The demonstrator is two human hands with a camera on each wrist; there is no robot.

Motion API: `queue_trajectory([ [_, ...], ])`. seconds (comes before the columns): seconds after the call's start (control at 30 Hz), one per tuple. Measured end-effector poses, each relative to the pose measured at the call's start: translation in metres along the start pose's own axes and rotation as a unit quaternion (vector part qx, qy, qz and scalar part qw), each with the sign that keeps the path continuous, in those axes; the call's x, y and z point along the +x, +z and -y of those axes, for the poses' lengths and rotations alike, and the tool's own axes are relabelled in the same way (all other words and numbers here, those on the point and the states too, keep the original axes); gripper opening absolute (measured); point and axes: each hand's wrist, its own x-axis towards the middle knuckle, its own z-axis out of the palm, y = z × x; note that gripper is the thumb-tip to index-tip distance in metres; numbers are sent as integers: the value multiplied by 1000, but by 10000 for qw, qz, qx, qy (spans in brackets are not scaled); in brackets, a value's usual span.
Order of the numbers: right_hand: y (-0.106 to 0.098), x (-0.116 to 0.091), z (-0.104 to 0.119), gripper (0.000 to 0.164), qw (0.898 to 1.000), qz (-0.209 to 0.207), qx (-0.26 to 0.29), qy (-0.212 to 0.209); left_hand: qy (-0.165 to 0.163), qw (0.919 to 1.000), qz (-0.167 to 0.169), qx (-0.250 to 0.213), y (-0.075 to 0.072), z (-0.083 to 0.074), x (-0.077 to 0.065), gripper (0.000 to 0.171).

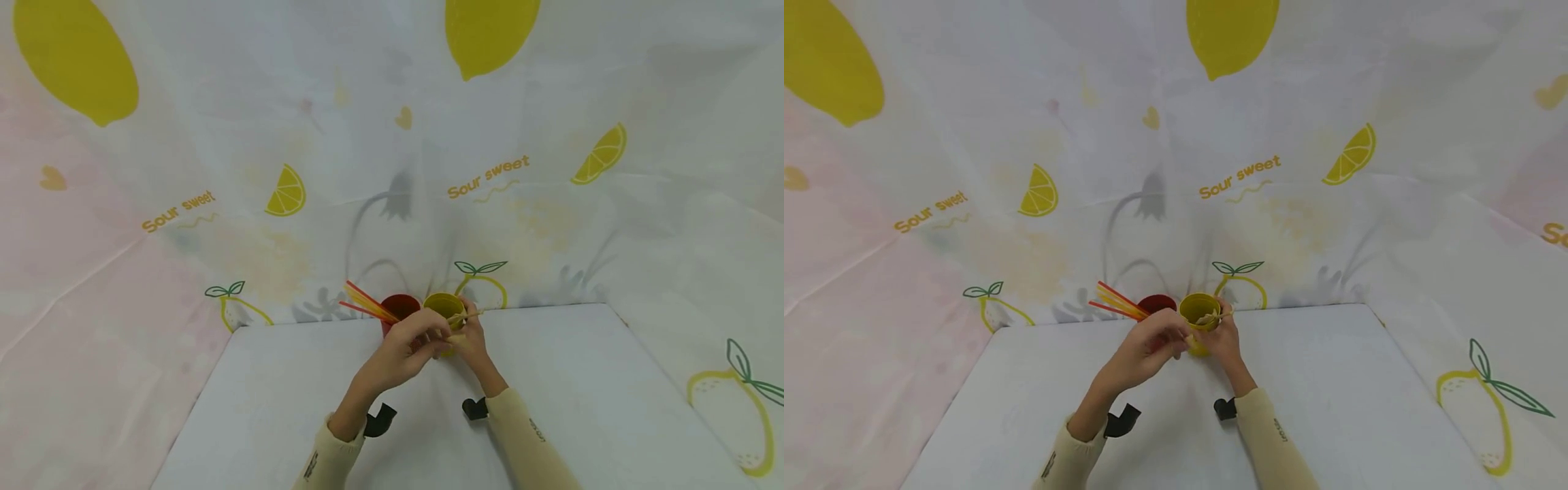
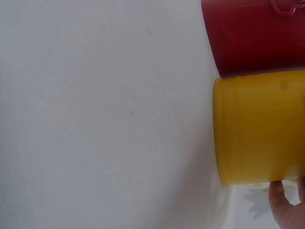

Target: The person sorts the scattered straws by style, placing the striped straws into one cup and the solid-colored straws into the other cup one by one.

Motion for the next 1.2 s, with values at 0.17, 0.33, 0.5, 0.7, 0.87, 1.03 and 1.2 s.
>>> queue_trajectory([
  [0.17,2,0,2,79,9996,8,-130,263,-224,9981,-517,-239,1,11,4,32],
  [0.33,4,2,4,83,9991,49,-71,417,-368,9942,-926,-406,4,26,6,28],
  [0.5,4,4,8,90,9986,24,-74,519,-668,9875,-1243,-697,6,40,6,25],
  [0.7,3,4,10,91,9978,64,-57,665,-1296,9771,-1430,-901,16,67,0,21],
  [0.87,3,4,10,90,9980,53,1,630,-1875,9649,-1610,-893,29,94,-11,18],
  [1.03,4,3,6,85,9999,-67,-84,122,-2385,9555,-1620,-622,39,109,-19,17],
  [1.2,5,3,2,77,9993,-218,-309,-8,-2899,9467,-1406,58,46,120,-28,16],
])
